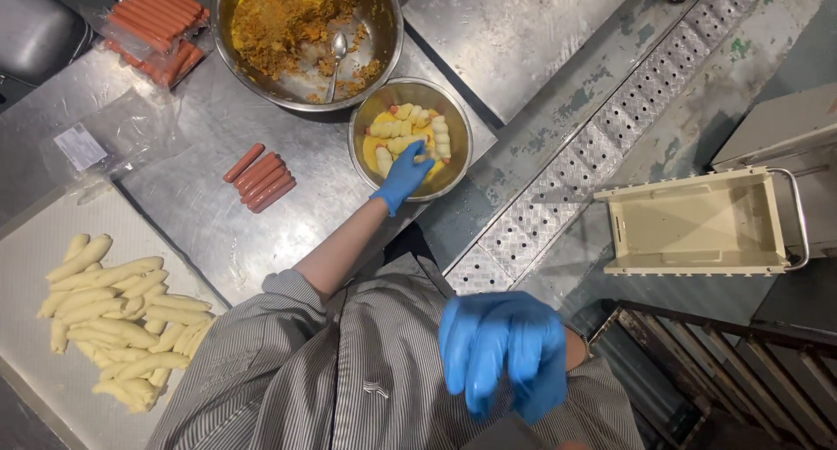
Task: Wrapping sausages in strips of dough to prepare sausage rolls.
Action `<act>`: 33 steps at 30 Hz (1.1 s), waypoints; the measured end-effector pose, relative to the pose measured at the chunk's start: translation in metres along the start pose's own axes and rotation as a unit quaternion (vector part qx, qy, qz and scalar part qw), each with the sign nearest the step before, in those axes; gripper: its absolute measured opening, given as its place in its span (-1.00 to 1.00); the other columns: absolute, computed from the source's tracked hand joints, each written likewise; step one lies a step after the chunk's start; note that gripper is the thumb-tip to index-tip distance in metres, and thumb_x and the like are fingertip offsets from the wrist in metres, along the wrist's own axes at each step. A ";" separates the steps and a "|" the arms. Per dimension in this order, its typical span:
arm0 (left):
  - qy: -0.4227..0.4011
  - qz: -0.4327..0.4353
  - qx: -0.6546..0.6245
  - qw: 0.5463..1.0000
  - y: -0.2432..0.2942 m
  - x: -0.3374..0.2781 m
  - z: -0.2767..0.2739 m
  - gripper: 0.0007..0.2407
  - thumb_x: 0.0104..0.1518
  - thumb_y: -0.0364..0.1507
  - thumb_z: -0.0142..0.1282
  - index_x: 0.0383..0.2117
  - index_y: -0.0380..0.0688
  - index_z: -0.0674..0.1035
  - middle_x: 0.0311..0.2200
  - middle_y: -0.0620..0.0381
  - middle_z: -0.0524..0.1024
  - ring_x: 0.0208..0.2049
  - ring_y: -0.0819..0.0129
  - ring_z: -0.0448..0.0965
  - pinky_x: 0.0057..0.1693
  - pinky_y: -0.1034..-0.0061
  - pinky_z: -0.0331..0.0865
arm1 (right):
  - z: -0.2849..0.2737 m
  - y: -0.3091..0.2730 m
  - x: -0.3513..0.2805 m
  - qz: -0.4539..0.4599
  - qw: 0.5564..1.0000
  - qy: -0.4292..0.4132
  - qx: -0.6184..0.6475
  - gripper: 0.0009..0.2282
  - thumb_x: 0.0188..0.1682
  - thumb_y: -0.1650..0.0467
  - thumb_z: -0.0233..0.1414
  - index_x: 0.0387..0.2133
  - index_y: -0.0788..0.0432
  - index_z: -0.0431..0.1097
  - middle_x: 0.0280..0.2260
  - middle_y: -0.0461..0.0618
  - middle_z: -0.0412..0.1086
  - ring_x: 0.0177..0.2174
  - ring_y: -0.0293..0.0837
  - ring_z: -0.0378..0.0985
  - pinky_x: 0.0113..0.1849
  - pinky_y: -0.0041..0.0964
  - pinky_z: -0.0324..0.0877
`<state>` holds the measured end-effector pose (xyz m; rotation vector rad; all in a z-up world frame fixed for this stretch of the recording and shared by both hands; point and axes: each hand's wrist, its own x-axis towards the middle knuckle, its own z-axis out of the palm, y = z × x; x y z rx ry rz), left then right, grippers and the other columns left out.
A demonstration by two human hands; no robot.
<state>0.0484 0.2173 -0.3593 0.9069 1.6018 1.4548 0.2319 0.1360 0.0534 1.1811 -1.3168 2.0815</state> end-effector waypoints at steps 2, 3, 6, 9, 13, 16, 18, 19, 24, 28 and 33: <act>-0.013 -0.030 0.086 0.996 0.020 -0.038 -0.014 -0.60 0.20 -0.31 0.16 0.17 -0.11 0.46 -0.07 -0.05 0.59 -0.15 0.21 0.64 0.04 0.43 0.49 | 0.007 0.000 -0.008 0.013 0.999 0.010 0.029 -0.79 -0.02 0.34 0.22 -0.38 0.06 0.27 -0.24 0.09 0.44 -0.32 0.16 0.60 -0.35 -0.02 0.49; -0.027 -0.061 0.170 0.983 0.029 -0.060 -0.022 -0.69 0.26 -0.31 0.10 0.10 -0.05 0.60 -0.15 -0.08 0.66 -0.17 0.18 0.68 0.04 0.42 0.52 | 0.012 0.001 -0.012 0.027 0.998 0.020 0.058 -0.79 0.00 0.32 0.20 -0.36 0.06 0.26 -0.25 0.09 0.45 -0.35 0.16 0.63 -0.36 -0.04 0.49; 0.013 0.031 0.280 0.959 0.028 -0.101 -0.042 -0.74 0.21 -0.36 0.12 0.00 -0.08 0.58 -0.04 -0.01 0.60 -0.07 0.05 0.62 0.05 0.32 0.48 | 0.014 0.008 -0.006 0.013 0.996 -0.014 0.085 -0.77 0.02 0.27 0.14 -0.33 0.10 0.25 -0.24 0.10 0.43 -0.33 0.13 0.61 -0.35 -0.04 0.46; 0.022 0.089 0.260 0.961 0.069 -0.129 -0.058 -0.74 0.18 -0.41 0.07 -0.02 -0.15 0.55 -0.01 -0.05 0.53 -0.08 -0.03 0.58 0.01 0.26 0.47 | 0.022 -0.003 0.003 0.079 0.994 0.038 0.061 -0.81 0.08 0.30 0.09 -0.41 0.05 0.24 -0.32 0.07 0.46 -0.35 0.12 0.63 -0.34 0.00 0.45; 0.079 0.115 0.212 0.967 0.084 -0.147 -0.074 -0.72 0.19 -0.44 0.04 0.03 -0.13 0.54 -0.04 -0.02 0.54 -0.06 0.00 0.59 0.04 0.30 0.49 | 0.032 0.008 -0.007 0.186 0.975 0.015 0.125 -0.74 0.09 0.21 0.07 -0.41 0.14 0.30 -0.35 0.08 0.44 -0.37 0.10 0.57 -0.33 -0.07 0.41; 0.109 0.112 0.218 0.963 0.066 -0.151 -0.090 -0.75 0.14 -0.44 0.09 -0.04 -0.08 0.59 -0.06 -0.04 0.54 -0.06 -0.01 0.59 0.05 0.28 0.46 | 0.013 0.044 -0.063 0.358 0.913 0.008 0.195 -0.57 0.11 0.09 0.04 -0.41 0.28 0.39 -0.40 0.10 0.40 -0.39 0.06 0.47 -0.31 -0.18 0.35; 0.089 0.025 0.216 0.972 0.045 -0.178 -0.093 -0.78 0.20 -0.40 0.03 -0.06 -0.02 0.60 -0.08 0.05 0.57 -0.10 0.06 0.63 0.02 0.32 0.48 | 0.002 0.060 -0.177 0.261 0.917 0.056 0.296 -0.63 0.06 0.08 0.07 -0.36 0.17 0.43 -0.35 0.01 0.48 -0.41 -0.07 0.53 -0.26 -0.28 0.44; 0.114 0.002 0.205 0.972 0.055 -0.185 -0.102 -0.78 0.20 -0.40 0.03 -0.06 -0.02 0.60 -0.08 0.05 0.57 -0.10 0.06 0.63 0.02 0.32 0.48 | 0.000 0.067 -0.122 0.279 0.903 0.050 0.323 -0.63 0.06 0.08 0.07 -0.36 0.17 0.43 -0.35 0.01 0.48 -0.41 -0.07 0.53 -0.26 -0.28 0.44; 0.195 0.003 0.260 0.946 0.037 -0.223 -0.163 -0.78 0.25 -0.38 0.00 -0.04 -0.02 0.60 -0.12 -0.02 0.58 -0.16 -0.02 0.60 -0.02 0.23 0.47 | -0.037 0.139 -0.043 0.441 0.871 0.131 -0.171 -0.70 0.17 0.33 0.05 0.05 0.30 0.31 -0.04 0.19 0.48 0.01 -0.11 0.55 0.08 -0.19 0.41; 0.271 -0.008 0.270 0.924 0.014 -0.272 -0.220 -0.77 0.20 -0.39 0.00 -0.04 0.00 0.60 -0.14 0.00 0.60 -0.19 0.02 0.63 -0.03 0.24 0.48 | -0.070 0.199 -0.069 0.502 0.798 0.006 -0.334 -0.65 0.09 0.27 0.02 0.07 0.22 0.42 -0.09 0.08 0.59 -0.11 -0.16 0.61 -0.07 -0.27 0.43; 0.438 -0.037 0.330 0.835 -0.005 -0.348 -0.318 -0.83 0.21 -0.39 0.08 -0.16 -0.07 0.66 -0.18 -0.02 0.61 -0.14 0.03 0.60 0.02 0.24 0.46 | -0.097 0.242 -0.130 0.637 0.674 -0.131 -0.350 -0.57 0.01 0.21 0.08 0.09 0.19 0.41 -0.11 0.09 0.56 -0.23 -0.08 0.64 -0.13 -0.25 0.46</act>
